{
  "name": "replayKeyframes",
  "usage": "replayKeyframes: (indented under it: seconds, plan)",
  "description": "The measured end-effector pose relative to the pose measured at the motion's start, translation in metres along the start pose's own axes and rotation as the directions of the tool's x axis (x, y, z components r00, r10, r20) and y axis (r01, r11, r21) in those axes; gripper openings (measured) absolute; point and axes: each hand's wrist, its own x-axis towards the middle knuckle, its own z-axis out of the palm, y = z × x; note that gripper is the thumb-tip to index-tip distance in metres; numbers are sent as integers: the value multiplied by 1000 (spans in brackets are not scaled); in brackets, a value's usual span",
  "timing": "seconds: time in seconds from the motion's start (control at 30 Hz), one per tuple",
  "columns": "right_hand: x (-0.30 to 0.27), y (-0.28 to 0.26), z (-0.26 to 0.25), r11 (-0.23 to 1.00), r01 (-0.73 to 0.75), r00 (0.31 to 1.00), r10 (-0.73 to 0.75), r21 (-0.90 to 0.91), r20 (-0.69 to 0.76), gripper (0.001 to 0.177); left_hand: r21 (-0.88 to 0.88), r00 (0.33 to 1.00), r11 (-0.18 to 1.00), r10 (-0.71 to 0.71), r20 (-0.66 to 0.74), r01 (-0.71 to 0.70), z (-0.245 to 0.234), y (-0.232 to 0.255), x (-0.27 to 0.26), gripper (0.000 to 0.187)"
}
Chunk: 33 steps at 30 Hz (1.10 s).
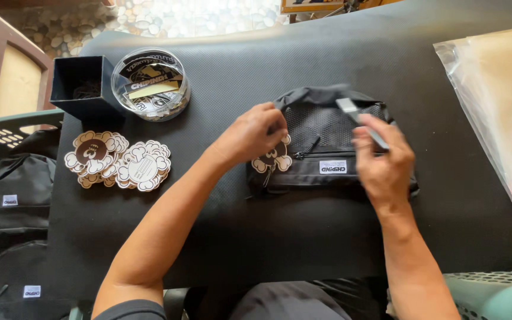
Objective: The person attaches a bear-shaped keychain to a black bag, then uses a brush to clean the bag's surface. They place the bag into a clear plastic bag, seal it, and place a sticker on the package.
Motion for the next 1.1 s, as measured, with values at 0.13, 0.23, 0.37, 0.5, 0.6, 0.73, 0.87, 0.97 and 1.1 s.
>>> replayKeyframes:
  seconds: [0.13,0.23,0.37,0.5,0.6,0.73,0.87,0.97,1.1]
  plan:
    - [-20,-10,-30,962,-55,991,20,-269,-131,18,66,996,996,67,-58,-64,19,-7,-2,14]
    - [-36,-39,-41,858,-418,908,394,299,140,24,111,987,988,116,-110,-104,23,-7,-4,17]
    - [-57,-7,-75,951,-291,955,295,-109,17,17,104,975,984,162,-150,-147,21,-6,-7,16]
    - [-66,-2,-94,917,-382,910,395,110,-129,21,140,968,973,202,-150,-182,20,-1,-10,26]
    - [-60,-15,-101,858,-503,864,496,105,84,25,144,973,974,193,-126,-175,16,4,-12,30]
    - [-68,26,-118,921,-190,968,119,-341,-219,34,145,980,975,180,-85,-167,5,19,-23,29]
    - [-64,2,-114,876,-469,875,478,111,-79,28,198,984,971,152,-89,-132,1,36,-40,55]
    - [-62,18,-114,932,-337,935,316,-132,-159,23,256,981,958,161,-106,-130,7,37,-56,74]
    - [-49,6,-102,897,-421,897,434,136,-82,29,320,973,946,115,-201,-45,6,54,-78,89]
